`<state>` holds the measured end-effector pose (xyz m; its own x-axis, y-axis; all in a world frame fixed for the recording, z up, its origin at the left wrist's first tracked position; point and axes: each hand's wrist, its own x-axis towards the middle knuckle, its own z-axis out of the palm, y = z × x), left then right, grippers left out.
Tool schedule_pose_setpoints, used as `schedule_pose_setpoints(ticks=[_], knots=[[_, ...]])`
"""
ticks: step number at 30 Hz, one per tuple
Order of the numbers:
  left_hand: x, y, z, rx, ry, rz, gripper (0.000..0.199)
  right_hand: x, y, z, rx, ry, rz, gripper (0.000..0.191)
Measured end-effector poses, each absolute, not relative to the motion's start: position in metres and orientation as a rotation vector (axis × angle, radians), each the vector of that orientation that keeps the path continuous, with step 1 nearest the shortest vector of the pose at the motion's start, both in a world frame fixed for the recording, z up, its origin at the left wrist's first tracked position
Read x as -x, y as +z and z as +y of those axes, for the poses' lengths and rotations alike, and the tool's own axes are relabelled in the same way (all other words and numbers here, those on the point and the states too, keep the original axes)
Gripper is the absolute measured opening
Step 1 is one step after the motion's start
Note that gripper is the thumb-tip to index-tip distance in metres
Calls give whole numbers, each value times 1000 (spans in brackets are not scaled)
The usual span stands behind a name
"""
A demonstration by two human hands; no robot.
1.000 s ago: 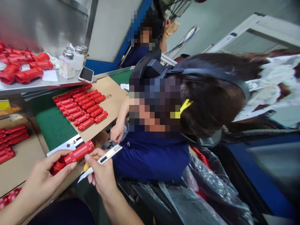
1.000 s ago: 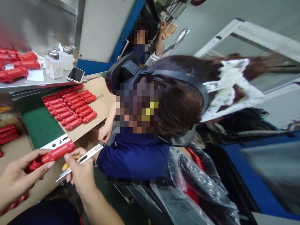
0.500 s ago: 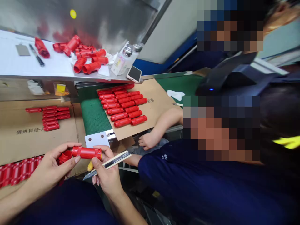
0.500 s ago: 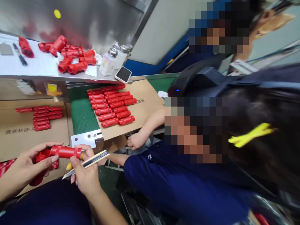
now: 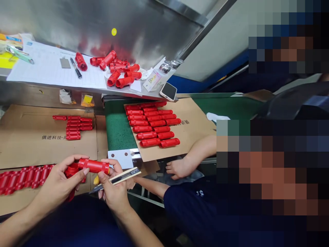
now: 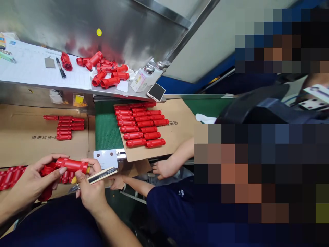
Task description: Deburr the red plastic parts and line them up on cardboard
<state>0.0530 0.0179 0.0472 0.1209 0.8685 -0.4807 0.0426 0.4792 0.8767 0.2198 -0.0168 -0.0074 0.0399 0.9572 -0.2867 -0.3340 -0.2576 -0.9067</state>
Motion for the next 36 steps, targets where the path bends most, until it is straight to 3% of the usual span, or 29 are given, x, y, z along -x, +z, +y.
schedule_pose_setpoints(ticks=[17, 27, 36], knots=[[-63, 22, 28, -1024, 730, 1221, 67, -227, -4, -24, 1231, 1354, -719, 61], [-110, 55, 41, -1086, 699, 1166, 59, -255, 1, -25, 1257, 1194, -658, 64], [-136, 53, 50, -1174, 639, 1116, 63, -278, 7, -28, 1233, 1095, -625, 61]])
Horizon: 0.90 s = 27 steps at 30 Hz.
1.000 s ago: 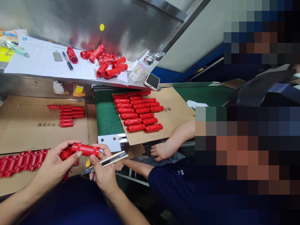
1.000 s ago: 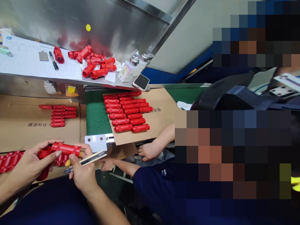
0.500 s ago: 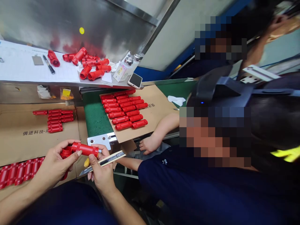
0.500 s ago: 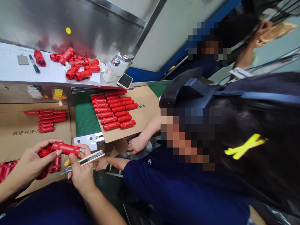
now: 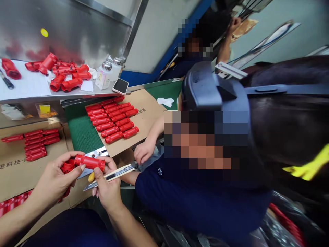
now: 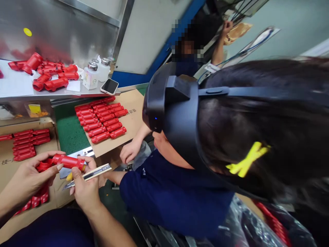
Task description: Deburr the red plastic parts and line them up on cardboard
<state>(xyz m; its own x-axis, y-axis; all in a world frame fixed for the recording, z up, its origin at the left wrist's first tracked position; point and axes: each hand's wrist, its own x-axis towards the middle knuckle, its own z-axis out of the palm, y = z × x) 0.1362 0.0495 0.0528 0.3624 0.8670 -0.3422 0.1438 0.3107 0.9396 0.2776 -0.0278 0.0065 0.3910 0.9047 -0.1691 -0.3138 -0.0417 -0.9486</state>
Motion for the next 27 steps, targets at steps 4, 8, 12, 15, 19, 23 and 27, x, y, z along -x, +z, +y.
schedule_pose_setpoints(ticks=[4, 8, 12, 15, 19, 23, 27], knots=[[-146, 57, 53, -1215, 637, 1105, 62, -286, 6, -28, 1230, 1081, -624, 60], [-156, 60, 56, -1229, 612, 1089, 64, -294, 4, -29, 1243, 1064, -605, 58], [-162, 56, 62, -1260, 576, 1079, 67, -300, 3, -28, 1247, 1038, -589, 57], [-167, 52, 67, -1258, 521, 1023, 71, -304, 1, -29, 1239, 1001, -570, 55], [-176, 54, 68, -1264, 542, 1007, 67, -307, 1, -29, 1217, 963, -554, 55], [-182, 58, 68, -1251, 573, 1009, 60, -311, 5, -29, 1196, 978, -548, 59], [-181, 49, 73, -1280, 519, 977, 64, -315, 9, -28, 1177, 995, -504, 63]])
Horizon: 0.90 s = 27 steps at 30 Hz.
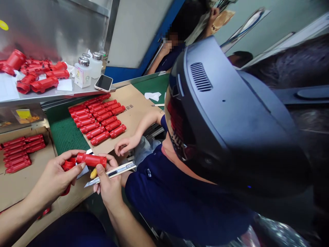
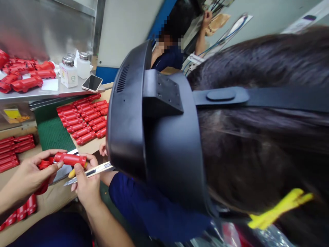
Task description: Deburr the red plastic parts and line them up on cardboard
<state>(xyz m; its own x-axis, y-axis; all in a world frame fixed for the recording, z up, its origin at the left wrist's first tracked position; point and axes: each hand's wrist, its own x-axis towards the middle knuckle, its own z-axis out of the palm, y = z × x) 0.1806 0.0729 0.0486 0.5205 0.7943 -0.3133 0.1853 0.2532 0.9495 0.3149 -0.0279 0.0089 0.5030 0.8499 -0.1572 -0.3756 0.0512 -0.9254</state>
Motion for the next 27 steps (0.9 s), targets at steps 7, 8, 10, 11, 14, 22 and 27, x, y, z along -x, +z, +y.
schedule_pose_setpoints(ticks=[7, 8, 10, 11, 14, 22, 27], knots=[[-184, 30, 75, -1283, 530, 941, 63, -319, 4, -23, 1179, 938, -446, 70], [-185, 30, 75, -1279, 531, 941, 63, -320, 3, -23, 1182, 929, -446, 70], [-187, 31, 77, -1268, 525, 942, 63, -321, 0, -22, 1189, 915, -441, 70], [-188, 32, 78, -1263, 518, 944, 63, -321, -2, -22, 1192, 912, -436, 71], [-196, 33, 82, -1258, 498, 938, 61, -324, -6, -19, 1193, 913, -413, 71], [-201, 48, 86, -744, 582, 876, 73, -332, 7, -24, 1226, 797, -308, 75], [-132, 50, 71, -418, 634, 906, 77, -308, 4, -54, 1344, 742, -477, 45]])
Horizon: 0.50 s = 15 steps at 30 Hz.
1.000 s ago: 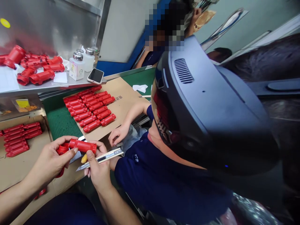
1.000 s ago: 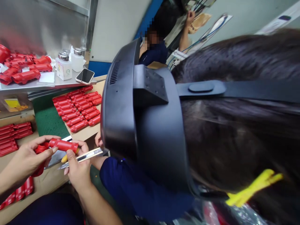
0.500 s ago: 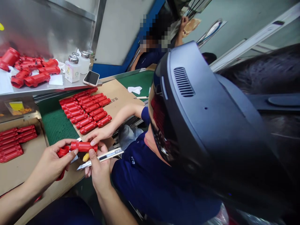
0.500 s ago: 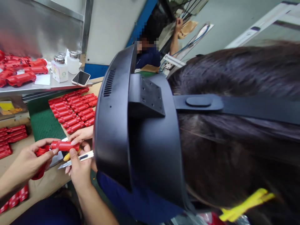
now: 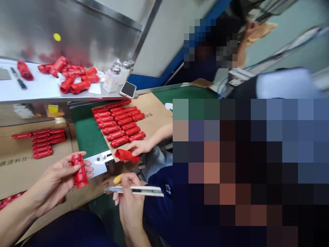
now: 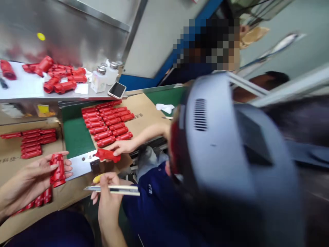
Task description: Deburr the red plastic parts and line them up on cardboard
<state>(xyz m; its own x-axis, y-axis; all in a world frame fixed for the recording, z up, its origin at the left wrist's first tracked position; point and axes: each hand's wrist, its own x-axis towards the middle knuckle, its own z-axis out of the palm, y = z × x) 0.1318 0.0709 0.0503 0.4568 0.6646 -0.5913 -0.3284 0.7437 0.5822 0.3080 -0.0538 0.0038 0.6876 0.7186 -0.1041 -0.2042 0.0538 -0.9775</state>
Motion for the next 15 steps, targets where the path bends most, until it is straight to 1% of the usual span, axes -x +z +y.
schedule_pose_setpoints(ticks=[2, 3, 6, 8, 10, 11, 13, 15], knots=[[-102, 48, 57, -402, 679, 946, 77, -296, 4, -59, 1393, 728, -778, 40], [-90, 46, 50, -393, 721, 971, 75, -290, 5, -59, 1404, 690, -948, 34], [-61, 43, 33, -361, 914, 1046, 69, -272, 13, -46, 1350, 589, -1355, 6], [-45, 39, 27, -347, 1040, 1089, 70, -258, 16, -32, 1246, 652, -1496, 24], [-28, 35, 22, -327, 1126, 1137, 76, -242, 17, -19, 1114, 730, -1596, 37], [-20, 33, 20, -314, 1154, 1163, 79, -234, 17, -14, 1060, 750, -1637, 40], [-4, 29, 14, -292, 1183, 1195, 82, -219, 15, -5, 1004, 761, -1690, 39], [11, 26, 6, -275, 1193, 1198, 78, -207, 14, 2, 1013, 777, -1691, 34]])
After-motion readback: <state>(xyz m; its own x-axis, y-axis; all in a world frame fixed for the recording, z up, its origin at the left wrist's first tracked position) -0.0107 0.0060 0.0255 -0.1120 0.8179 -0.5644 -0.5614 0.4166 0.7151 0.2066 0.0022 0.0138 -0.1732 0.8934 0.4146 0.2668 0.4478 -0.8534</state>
